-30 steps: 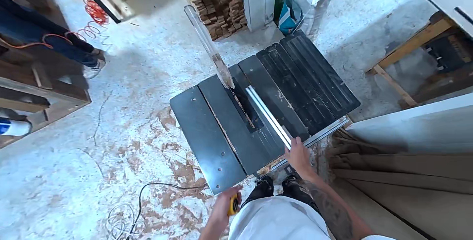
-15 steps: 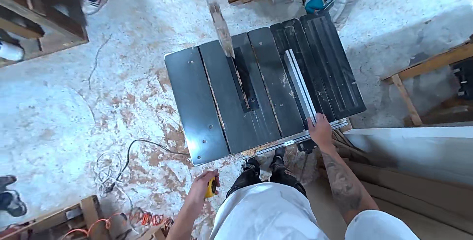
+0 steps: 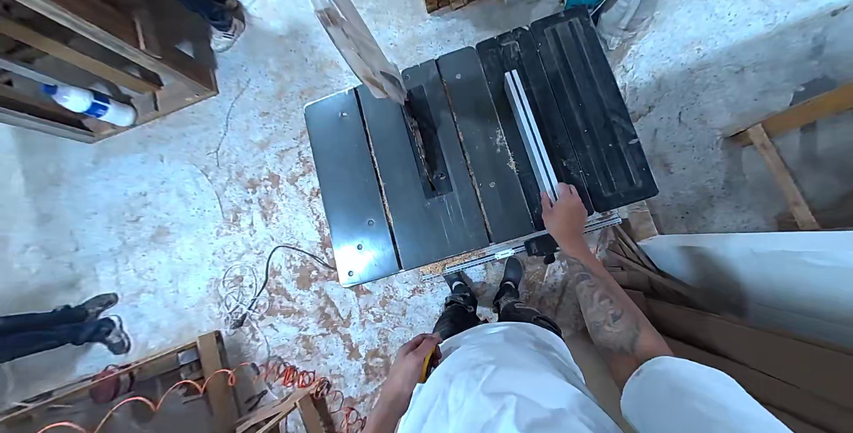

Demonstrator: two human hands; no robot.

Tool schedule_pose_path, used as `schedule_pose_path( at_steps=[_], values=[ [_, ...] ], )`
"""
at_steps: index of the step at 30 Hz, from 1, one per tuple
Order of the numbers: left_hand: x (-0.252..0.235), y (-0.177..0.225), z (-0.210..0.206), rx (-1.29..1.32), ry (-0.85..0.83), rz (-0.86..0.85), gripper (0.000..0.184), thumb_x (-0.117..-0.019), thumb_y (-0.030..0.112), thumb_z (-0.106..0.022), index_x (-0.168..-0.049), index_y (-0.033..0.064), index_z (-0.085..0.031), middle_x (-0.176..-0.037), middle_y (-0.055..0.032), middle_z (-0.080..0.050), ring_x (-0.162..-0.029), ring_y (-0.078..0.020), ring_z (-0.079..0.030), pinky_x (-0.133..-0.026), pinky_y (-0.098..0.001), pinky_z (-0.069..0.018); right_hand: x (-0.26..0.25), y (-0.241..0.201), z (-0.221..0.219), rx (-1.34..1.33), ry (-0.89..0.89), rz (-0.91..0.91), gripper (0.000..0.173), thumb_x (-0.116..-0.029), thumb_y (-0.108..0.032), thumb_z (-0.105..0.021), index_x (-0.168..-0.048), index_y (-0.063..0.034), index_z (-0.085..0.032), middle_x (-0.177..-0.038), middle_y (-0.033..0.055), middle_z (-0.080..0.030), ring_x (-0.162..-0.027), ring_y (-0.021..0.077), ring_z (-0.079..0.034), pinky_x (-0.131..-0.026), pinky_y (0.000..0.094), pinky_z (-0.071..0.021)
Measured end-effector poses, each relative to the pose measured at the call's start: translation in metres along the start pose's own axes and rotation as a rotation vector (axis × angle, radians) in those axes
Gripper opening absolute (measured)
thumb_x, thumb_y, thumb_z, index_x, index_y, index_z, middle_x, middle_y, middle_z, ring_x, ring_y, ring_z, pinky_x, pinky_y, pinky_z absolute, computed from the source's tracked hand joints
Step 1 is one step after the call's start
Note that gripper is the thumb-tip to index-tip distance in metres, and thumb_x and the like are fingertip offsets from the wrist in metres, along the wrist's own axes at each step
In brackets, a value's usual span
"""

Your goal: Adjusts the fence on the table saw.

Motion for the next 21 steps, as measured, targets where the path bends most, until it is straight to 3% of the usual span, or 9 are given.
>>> schedule_pose_path(
  at_steps=[5,11,15,17,19,21],
  values=[
    [-0.002,-0.001,0.006,0.077,0.12,0.044,0.037,-0.1081,0.033,-0.049,-0.115,0.0034,-0.07,-0.082,-0.0099,-0.069,-0.066,-0.019,-0.064,-0.051,-0.0315,-0.0504,-0.008,-0.001,-0.002,-0.013,0.032,0.026,0.049,-0.102,-0.046,-0.057,-0.126,-0.0049,-0.064,-0.122,0.0176,-0.067,-0.094,0.0364,-0.071,-0.074,0.0559,-0.0588],
    [-0.004,-0.003,0.014,-0.039,0.174,0.029,0.037,-0.1071,0.037,-0.053,-0.116,0.0066,-0.071,-0.083,-0.0068,-0.07,-0.065,-0.0173,-0.064,-0.05,-0.0305,-0.0505,0.002,0.001,-0.007,0.06,0.036,0.044,0.051,-0.1051,-0.048,-0.05,-0.135,-0.0077,-0.059,-0.126,0.0177,-0.065,-0.089,0.0361,-0.072,-0.069,0.0544,-0.0597],
    [-0.005,-0.01,0.008,-0.028,0.187,0.018,0.039,-0.1051,0.04,-0.055,-0.116,0.0074,-0.072,-0.084,-0.0066,-0.071,-0.066,-0.0175,-0.064,-0.053,-0.0321,-0.0513,-0.002,-0.003,-0.004,0.107,0.007,0.076,0.053,-0.105,-0.049,-0.048,-0.136,-0.0069,-0.056,-0.125,0.019,-0.065,-0.093,0.0375,-0.072,-0.07,0.0553,-0.0593],
    [-0.002,-0.01,0.0,0.03,0.192,0.023,0.04,-0.1048,0.042,-0.056,-0.119,0.008,-0.071,-0.086,-0.008,-0.07,-0.068,-0.0192,-0.065,-0.056,-0.0346,-0.0543,0.006,-0.011,0.01,0.104,0.043,0.129,0.063,-0.1009,-0.054,-0.053,-0.14,-0.0046,-0.055,-0.131,0.0229,-0.06,-0.11,0.0423,-0.065,-0.082,0.059,-0.0573],
    [-0.002,0.001,-0.011,0.106,0.194,-0.018,0.045,-0.1054,0.046,-0.053,-0.123,0.0093,-0.072,-0.086,-0.0092,-0.069,-0.067,-0.02,-0.065,-0.055,-0.0349,-0.0544,0.029,-0.037,0.034,-0.006,0.05,0.24,0.072,-0.0967,-0.051,-0.061,-0.15,-0.0034,-0.048,-0.142,0.0275,-0.052,-0.126,0.0478,-0.053,-0.1,0.0645,-0.047],
    [-0.004,0.02,-0.026,0.148,0.153,-0.09,0.051,-0.1089,0.048,-0.043,-0.13,0.0085,-0.068,-0.088,-0.0107,-0.072,-0.066,-0.0205,-0.065,-0.054,-0.0344,-0.0544,0.089,-0.072,0.035,-0.179,-0.182,0.356,0.058,-0.1017,-0.045,-0.058,-0.145,-0.0078,-0.053,-0.141,0.0219,-0.056,-0.128,0.0402,-0.056,-0.105,0.0611,-0.0481]
  ],
)
Point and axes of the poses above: each hand's wrist, its own x-axis away from the middle knuckle, its own z-axis out of the back of the hand, y = z × x, the point moved 10 cm from there along -x, towards the middle knuckle
